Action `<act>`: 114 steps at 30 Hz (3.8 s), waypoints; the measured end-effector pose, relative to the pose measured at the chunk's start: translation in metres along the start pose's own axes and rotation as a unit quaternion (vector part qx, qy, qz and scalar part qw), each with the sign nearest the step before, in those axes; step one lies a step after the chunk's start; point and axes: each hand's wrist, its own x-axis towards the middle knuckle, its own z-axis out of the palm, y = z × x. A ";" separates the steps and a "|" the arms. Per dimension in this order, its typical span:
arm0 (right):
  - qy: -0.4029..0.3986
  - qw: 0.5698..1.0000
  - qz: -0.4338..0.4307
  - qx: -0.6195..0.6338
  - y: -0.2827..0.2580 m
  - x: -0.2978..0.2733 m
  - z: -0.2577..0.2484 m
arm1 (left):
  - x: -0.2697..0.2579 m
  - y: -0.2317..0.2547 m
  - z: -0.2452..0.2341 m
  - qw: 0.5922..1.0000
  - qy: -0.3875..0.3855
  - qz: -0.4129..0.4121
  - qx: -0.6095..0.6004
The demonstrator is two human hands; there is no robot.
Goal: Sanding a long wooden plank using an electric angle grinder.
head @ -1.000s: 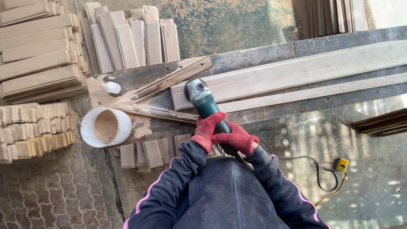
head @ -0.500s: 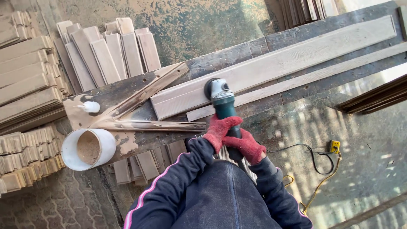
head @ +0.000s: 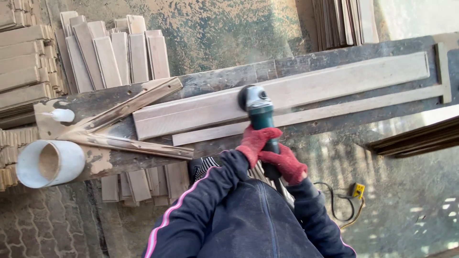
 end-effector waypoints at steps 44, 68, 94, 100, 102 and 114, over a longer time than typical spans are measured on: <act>-0.078 0.996 -0.031 -0.020 -0.062 0.024 -0.092 | 0.032 -0.016 0.110 0.995 0.058 0.027 -0.080; -0.058 0.997 -0.026 0.053 -0.070 0.028 -0.134 | 0.056 -0.039 0.156 0.998 0.029 0.033 -0.036; -0.061 0.994 -0.064 0.067 -0.058 0.021 -0.169 | 0.033 -0.048 0.184 0.999 -0.016 0.016 0.029; -0.071 0.997 -0.027 0.002 -0.039 0.026 -0.136 | 0.020 -0.046 0.128 0.998 0.011 0.020 -0.050; -0.135 0.988 0.012 -0.079 -0.023 0.040 -0.131 | 0.007 -0.044 0.112 0.995 0.058 0.038 -0.074; -0.121 0.992 0.031 -0.027 -0.043 0.044 -0.123 | 0.029 -0.042 0.115 0.995 0.067 0.054 -0.046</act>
